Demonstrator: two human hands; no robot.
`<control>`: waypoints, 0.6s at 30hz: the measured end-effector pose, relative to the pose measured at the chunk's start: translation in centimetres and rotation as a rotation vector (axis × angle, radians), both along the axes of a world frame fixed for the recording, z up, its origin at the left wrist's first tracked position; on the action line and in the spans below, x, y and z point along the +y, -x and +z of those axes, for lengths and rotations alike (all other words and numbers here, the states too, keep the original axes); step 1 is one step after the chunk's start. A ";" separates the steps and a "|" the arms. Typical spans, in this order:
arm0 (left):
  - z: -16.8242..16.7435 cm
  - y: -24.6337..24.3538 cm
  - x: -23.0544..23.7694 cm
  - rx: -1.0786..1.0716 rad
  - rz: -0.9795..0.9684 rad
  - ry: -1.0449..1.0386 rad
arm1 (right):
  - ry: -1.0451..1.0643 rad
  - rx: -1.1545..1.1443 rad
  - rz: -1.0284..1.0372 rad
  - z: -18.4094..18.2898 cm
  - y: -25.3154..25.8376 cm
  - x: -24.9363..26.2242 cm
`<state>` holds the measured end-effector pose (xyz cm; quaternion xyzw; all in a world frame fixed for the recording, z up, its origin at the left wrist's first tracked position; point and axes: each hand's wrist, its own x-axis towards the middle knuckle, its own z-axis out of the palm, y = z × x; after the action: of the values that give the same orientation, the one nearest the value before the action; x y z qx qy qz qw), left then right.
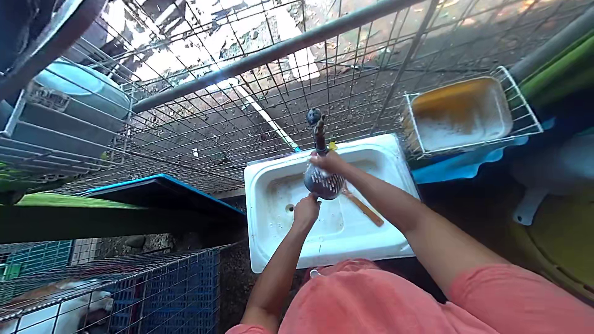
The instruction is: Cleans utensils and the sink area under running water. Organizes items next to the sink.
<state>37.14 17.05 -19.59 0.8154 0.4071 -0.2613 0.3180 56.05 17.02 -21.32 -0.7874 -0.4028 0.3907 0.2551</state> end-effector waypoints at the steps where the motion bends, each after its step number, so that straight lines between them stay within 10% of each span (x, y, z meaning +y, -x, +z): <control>1: 0.0 0.0 0.0 -0.009 -0.004 -0.005 | 0.002 0.108 -0.125 -0.8 -1.5 0.4; 8: -0.2 0.3 0.7 -0.014 0.000 -0.072 | -0.137 -0.412 0.438 1.9 6.7 -2.5; 14: -0.5 1.4 0.6 -0.145 0.046 0.003 | -0.115 0.302 -0.221 0.2 -3.1 -1.2; 18: -2.6 1.6 0.8 -0.187 0.141 0.060 | -0.077 -0.084 -0.129 -1.5 0.5 -3.0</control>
<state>35.49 17.89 -22.18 0.7958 0.4238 -0.1733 0.3964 55.55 14.02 -22.83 -0.8172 -0.3762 0.3242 0.2925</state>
